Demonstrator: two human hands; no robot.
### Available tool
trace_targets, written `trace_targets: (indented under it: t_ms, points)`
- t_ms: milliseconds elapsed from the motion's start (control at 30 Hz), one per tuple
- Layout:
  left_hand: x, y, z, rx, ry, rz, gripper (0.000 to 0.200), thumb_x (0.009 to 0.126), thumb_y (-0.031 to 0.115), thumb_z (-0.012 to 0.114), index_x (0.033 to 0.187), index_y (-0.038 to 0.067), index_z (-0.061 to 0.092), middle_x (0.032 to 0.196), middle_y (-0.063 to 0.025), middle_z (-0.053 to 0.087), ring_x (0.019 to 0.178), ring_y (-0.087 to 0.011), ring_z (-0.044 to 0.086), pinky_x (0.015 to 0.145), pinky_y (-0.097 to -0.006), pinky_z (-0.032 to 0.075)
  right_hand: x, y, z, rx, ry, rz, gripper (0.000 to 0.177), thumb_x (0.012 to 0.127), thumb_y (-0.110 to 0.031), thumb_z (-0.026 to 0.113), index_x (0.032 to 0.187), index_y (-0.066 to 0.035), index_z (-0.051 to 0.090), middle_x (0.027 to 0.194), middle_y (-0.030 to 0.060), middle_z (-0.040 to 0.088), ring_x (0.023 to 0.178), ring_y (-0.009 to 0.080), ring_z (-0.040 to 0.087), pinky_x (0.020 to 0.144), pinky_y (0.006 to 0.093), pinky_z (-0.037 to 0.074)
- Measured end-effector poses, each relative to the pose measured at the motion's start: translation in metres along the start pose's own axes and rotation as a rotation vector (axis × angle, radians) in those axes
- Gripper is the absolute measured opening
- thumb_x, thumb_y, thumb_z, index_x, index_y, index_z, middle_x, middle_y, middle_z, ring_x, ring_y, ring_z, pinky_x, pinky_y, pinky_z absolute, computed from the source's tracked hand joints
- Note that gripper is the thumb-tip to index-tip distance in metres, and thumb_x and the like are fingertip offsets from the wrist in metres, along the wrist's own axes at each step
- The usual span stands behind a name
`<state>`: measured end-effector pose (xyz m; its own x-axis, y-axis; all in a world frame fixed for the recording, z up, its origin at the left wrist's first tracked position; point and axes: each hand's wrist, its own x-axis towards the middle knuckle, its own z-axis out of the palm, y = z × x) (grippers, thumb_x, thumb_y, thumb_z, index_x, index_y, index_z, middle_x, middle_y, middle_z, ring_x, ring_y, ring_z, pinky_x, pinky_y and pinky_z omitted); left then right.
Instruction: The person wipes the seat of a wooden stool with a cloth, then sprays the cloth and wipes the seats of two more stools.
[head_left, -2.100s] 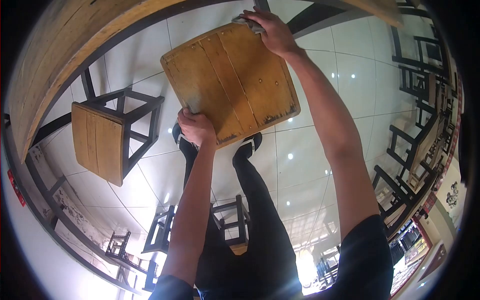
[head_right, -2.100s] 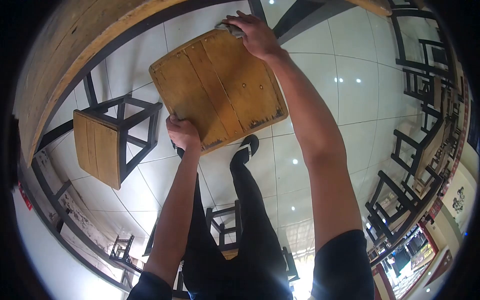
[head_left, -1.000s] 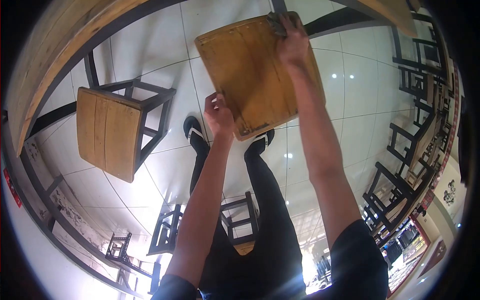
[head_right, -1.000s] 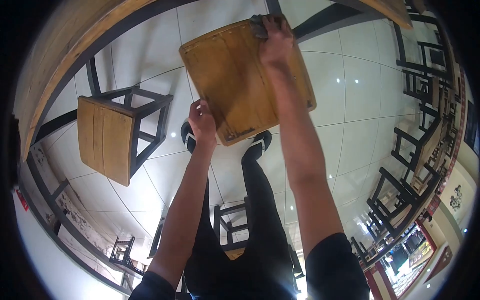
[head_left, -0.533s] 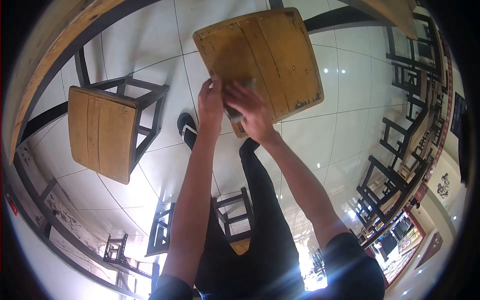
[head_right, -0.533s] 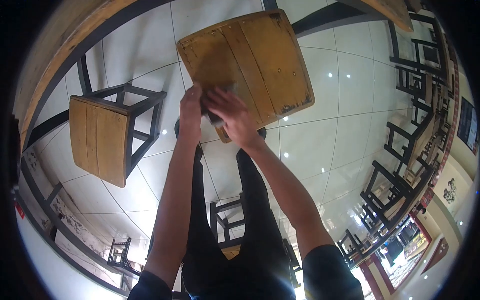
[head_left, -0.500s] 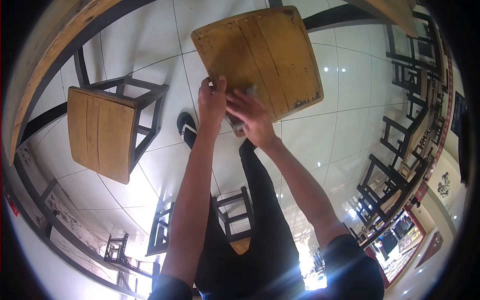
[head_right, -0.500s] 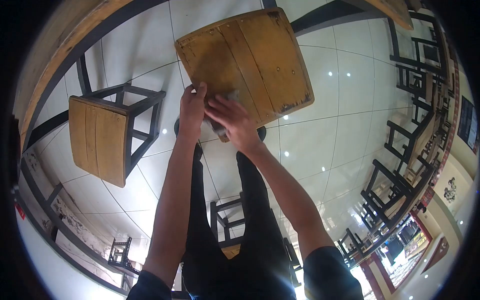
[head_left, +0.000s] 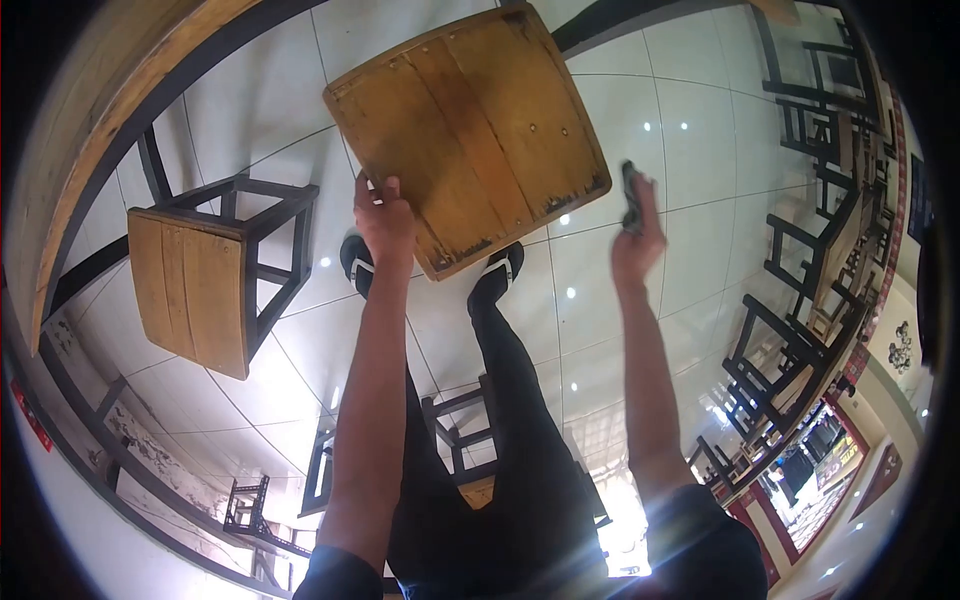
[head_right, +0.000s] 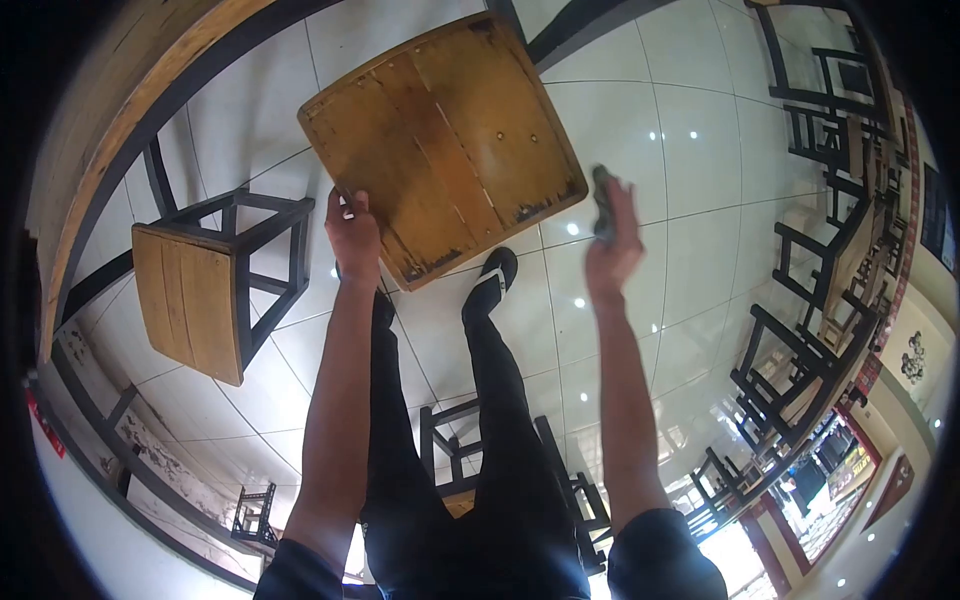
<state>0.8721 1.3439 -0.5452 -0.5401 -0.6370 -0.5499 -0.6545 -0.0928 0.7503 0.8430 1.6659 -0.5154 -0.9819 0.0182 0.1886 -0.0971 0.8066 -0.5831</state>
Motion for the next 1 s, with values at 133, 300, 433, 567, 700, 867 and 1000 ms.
trace_targets:
  t_ms: [133,300,433,567,700,867,1000]
  points:
    - [0.003,-0.006,0.002,-0.058,0.014,0.048,0.040,0.096,0.016,0.062,0.135,0.005,0.056,0.098,-0.0150,0.069,0.083,-0.0252,0.066,0.077,-0.0391,0.051,-0.046,-0.063,0.056,0.053,-0.020,0.014,0.061,0.078,0.012,0.042,0.129,-0.009,0.067,0.134,0.0102,0.064,0.141,0.0335,0.043,0.119,0.0461,0.032]
    - [-0.014,0.021,-0.002,0.223,0.112,0.077,0.037,0.096,0.015,0.063,0.132,0.009,0.063,0.088,-0.0120,0.070,0.078,-0.0208,0.065,0.075,-0.0387,0.050,-0.115,-0.138,0.072,0.284,-0.260,0.047,0.067,0.066,0.014,0.052,0.126,-0.012,0.067,0.137,0.0114,0.062,0.140,0.0348,0.044,0.115,0.0487,0.034]
    - [-0.006,0.016,-0.002,0.183,0.043,0.144,0.038,0.096,0.017,0.064,0.133,0.011,0.062,0.089,-0.0124,0.070,0.080,-0.0203,0.066,0.074,-0.0388,0.051,-0.104,-0.131,0.044,0.444,-0.491,-0.032,0.063,0.068,0.012,0.052,0.125,-0.012,0.066,0.128,0.0120,0.066,0.134,0.0328,0.051,0.111,0.0439,0.039]
    - [-0.013,0.013,0.000,0.214,0.105,0.079,0.039,0.096,0.022,0.064,0.128,0.000,0.060,0.097,-0.0129,0.066,0.086,-0.0212,0.062,0.076,-0.0369,0.050,-0.061,-0.090,0.008,0.377,-0.756,0.098,0.052,0.076,0.008,0.055,0.125,-0.009,0.064,0.119,0.0160,0.069,0.121,0.0350,0.060,0.099,0.0423,0.048]
    - [-0.006,0.020,-0.006,0.141,0.055,0.045,0.029,0.096,0.018,0.064,0.118,-0.001,0.059,0.094,-0.0090,0.063,0.084,-0.0175,0.059,0.073,-0.0339,0.049,0.054,-0.035,0.004,0.179,-0.173,0.136,0.032,0.090,-0.012,0.064,0.120,-0.002,0.060,0.105,0.0223,0.068,0.097,0.0423,0.066,0.081,0.0480,0.053]
    - [0.011,0.017,-0.010,-0.014,-0.066,0.044,0.023,0.094,0.008,0.065,0.114,0.000,0.056,0.086,-0.0078,0.063,0.075,-0.0148,0.060,0.067,-0.0318,0.048,0.169,-0.014,0.030,0.037,-0.398,0.200,0.055,0.086,-0.048,0.075,0.114,-0.002,0.066,0.105,0.0185,0.071,0.097,0.0372,0.069,0.082,0.0448,0.054]
    - [0.017,0.019,-0.022,-0.095,-0.108,0.030,0.019,0.093,0.007,0.067,0.110,0.001,0.059,0.089,-0.0054,0.060,0.076,-0.0135,0.057,0.067,-0.0304,0.046,0.175,-0.018,0.047,0.042,-0.754,0.282,0.051,0.085,-0.051,0.073,0.107,-0.006,0.071,0.095,0.0171,0.074,0.093,0.0354,0.070,0.081,0.0430,0.054]
